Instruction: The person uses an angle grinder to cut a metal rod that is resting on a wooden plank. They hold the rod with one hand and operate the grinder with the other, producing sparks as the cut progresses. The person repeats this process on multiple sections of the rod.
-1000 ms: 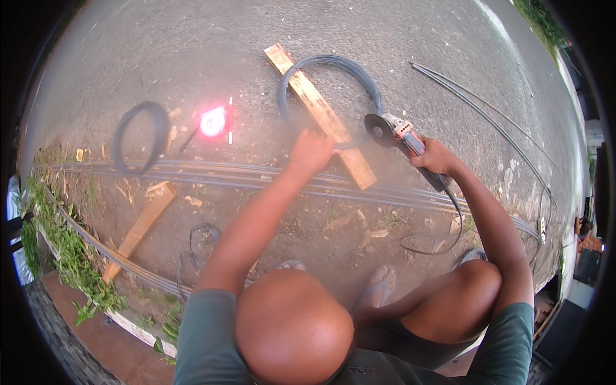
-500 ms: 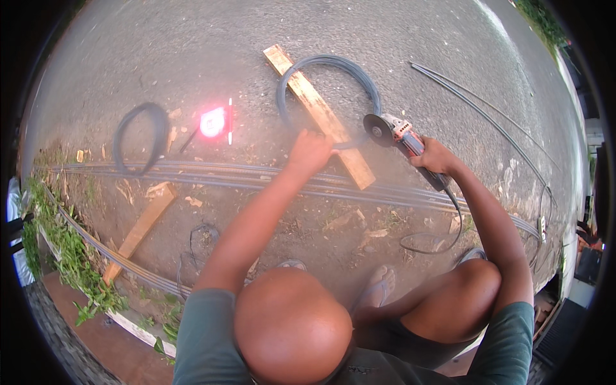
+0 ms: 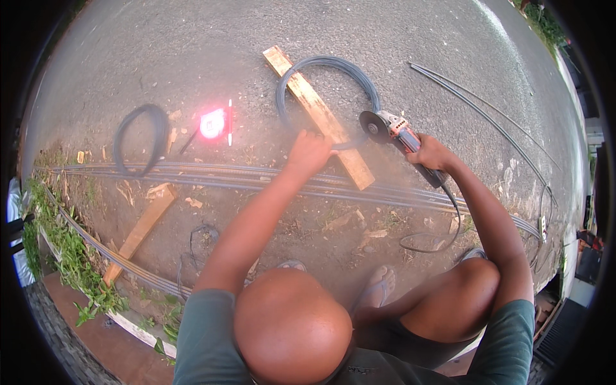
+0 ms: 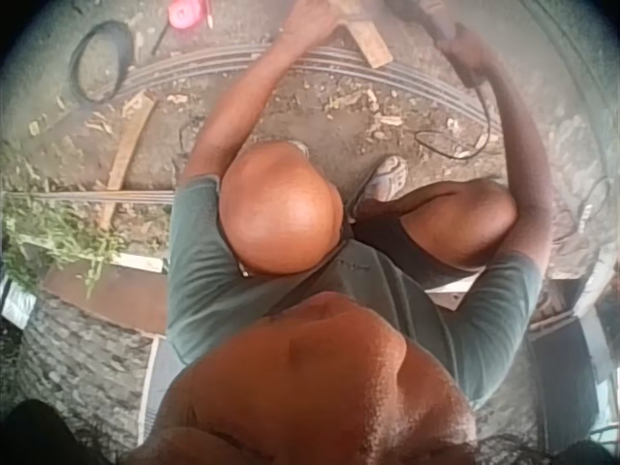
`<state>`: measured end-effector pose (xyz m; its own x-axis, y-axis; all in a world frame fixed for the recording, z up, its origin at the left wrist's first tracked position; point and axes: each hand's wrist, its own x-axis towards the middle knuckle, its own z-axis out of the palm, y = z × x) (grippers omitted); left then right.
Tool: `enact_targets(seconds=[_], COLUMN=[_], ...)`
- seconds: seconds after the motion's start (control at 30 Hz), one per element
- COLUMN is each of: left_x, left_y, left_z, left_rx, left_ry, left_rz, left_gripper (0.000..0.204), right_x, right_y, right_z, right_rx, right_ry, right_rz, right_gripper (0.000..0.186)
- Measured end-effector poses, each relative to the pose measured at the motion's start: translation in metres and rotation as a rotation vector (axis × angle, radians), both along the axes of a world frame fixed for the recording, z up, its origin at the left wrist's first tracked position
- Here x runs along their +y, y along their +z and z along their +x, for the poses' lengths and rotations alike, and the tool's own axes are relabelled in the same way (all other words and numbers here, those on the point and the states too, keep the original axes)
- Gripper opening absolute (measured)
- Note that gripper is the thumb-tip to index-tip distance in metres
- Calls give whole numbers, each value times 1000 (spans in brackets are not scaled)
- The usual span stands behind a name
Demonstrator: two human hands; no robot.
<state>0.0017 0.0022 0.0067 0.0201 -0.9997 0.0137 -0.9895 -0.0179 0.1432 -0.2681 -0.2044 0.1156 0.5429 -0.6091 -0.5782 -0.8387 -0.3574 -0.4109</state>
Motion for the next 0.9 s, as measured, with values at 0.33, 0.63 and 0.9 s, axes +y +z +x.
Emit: enact_targets(seconds=[0.33,0.63,0.9], left_x=[0,-1,1], left_y=[3,1,-6], left_z=[-1,-1,1], left_rx=[-16,-21,-38], left_ry=[8,11,-10], left_rz=[20,31,-62], left_gripper=[41,42,41], right_x=[0,-1,0], right_y=[1,-2,1], right_z=[-4,-10,-9], right_rx=[-2,7,11], right_ry=[13,12,31], right_rz=[-5,5,4], right_gripper=[72,71,72])
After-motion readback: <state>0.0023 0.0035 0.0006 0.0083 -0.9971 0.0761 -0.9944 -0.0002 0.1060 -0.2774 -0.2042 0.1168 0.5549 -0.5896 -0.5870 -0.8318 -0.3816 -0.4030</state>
